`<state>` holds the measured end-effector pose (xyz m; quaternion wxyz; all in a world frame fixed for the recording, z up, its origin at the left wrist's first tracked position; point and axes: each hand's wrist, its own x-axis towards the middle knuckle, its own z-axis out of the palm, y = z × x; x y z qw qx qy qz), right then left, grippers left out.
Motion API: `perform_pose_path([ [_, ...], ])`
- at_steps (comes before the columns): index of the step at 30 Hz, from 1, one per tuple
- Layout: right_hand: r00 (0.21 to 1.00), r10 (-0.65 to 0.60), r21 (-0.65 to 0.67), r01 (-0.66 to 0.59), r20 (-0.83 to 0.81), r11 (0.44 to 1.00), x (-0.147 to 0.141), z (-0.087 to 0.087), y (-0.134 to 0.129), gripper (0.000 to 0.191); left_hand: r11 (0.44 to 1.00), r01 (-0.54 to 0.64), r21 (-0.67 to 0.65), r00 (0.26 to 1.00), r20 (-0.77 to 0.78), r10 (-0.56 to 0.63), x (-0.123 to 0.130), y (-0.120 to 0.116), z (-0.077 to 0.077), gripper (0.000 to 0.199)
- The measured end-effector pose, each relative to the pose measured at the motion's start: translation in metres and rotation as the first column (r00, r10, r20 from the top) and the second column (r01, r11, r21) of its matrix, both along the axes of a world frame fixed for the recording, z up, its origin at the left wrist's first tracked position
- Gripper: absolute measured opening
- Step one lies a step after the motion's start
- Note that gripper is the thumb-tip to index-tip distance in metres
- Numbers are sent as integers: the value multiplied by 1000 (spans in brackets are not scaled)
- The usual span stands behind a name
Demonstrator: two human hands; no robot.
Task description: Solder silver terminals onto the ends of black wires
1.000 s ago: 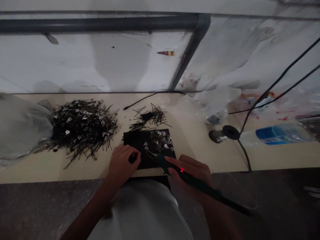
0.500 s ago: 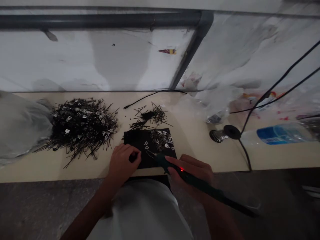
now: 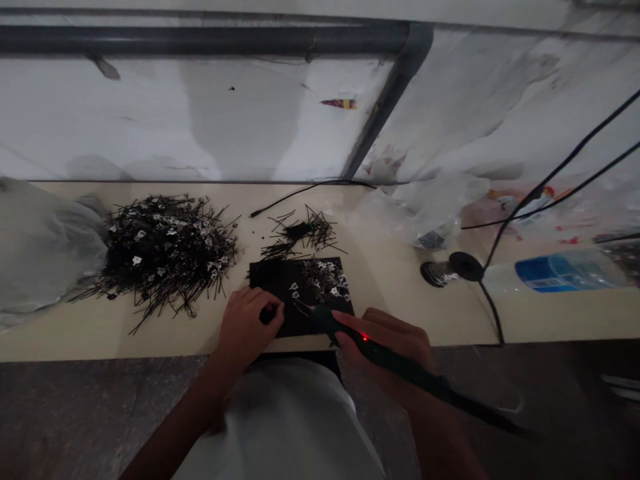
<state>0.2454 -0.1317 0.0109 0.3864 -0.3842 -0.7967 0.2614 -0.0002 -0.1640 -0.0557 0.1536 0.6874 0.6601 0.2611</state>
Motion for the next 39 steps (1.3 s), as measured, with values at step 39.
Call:
perform_pose_path([
  [39,815,-503,-433,358,-288,827,21,-80,21,19,995,-15,95,999,-27,17,3,0,-5,16],
])
